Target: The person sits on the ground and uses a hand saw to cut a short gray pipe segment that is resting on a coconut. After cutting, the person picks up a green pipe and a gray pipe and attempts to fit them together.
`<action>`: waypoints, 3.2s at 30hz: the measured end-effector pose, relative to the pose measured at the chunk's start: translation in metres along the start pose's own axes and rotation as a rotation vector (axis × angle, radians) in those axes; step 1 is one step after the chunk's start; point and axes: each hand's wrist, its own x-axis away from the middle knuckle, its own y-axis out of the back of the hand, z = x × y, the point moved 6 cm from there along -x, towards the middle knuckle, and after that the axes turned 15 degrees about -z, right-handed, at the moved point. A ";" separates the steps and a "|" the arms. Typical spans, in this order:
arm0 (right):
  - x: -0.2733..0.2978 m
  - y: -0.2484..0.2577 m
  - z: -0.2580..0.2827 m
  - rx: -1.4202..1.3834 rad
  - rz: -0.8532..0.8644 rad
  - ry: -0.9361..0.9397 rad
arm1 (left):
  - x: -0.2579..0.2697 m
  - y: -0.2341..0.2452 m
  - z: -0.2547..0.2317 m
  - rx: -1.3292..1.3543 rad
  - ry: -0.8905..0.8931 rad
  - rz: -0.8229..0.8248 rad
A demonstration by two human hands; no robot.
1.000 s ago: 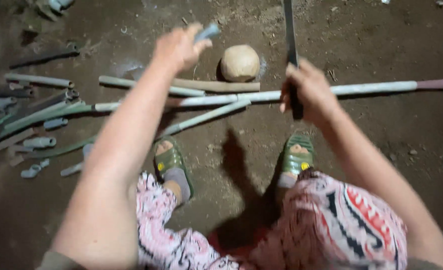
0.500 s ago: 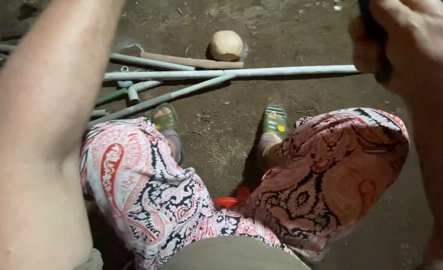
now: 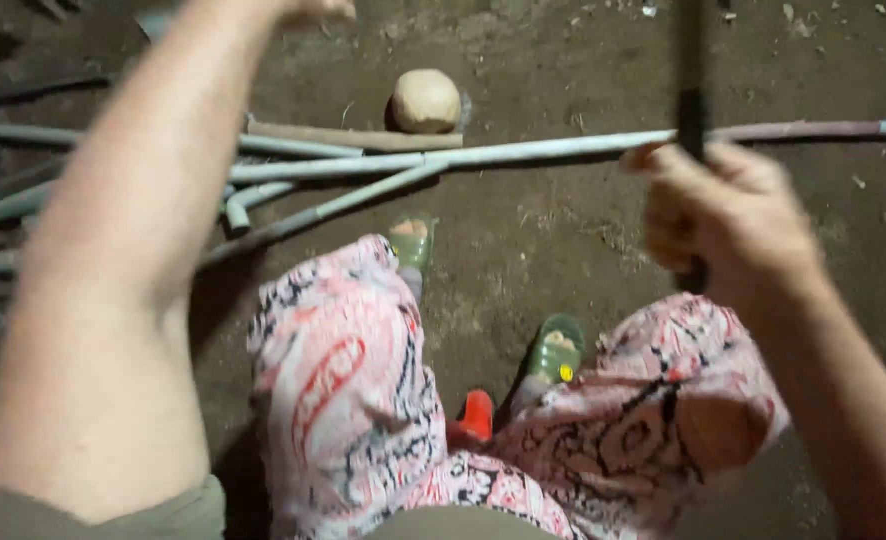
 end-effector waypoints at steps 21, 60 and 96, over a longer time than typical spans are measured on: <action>-0.412 -0.224 -0.355 0.310 -0.120 -0.243 | -0.058 -0.352 0.014 0.791 0.756 0.194; -0.217 -0.189 -0.299 -0.008 -0.047 -0.331 | -0.023 -0.318 -0.044 0.284 -0.011 0.186; -0.219 -0.185 -0.310 0.087 -0.092 -0.277 | -0.043 -0.342 -0.035 0.219 -0.024 0.277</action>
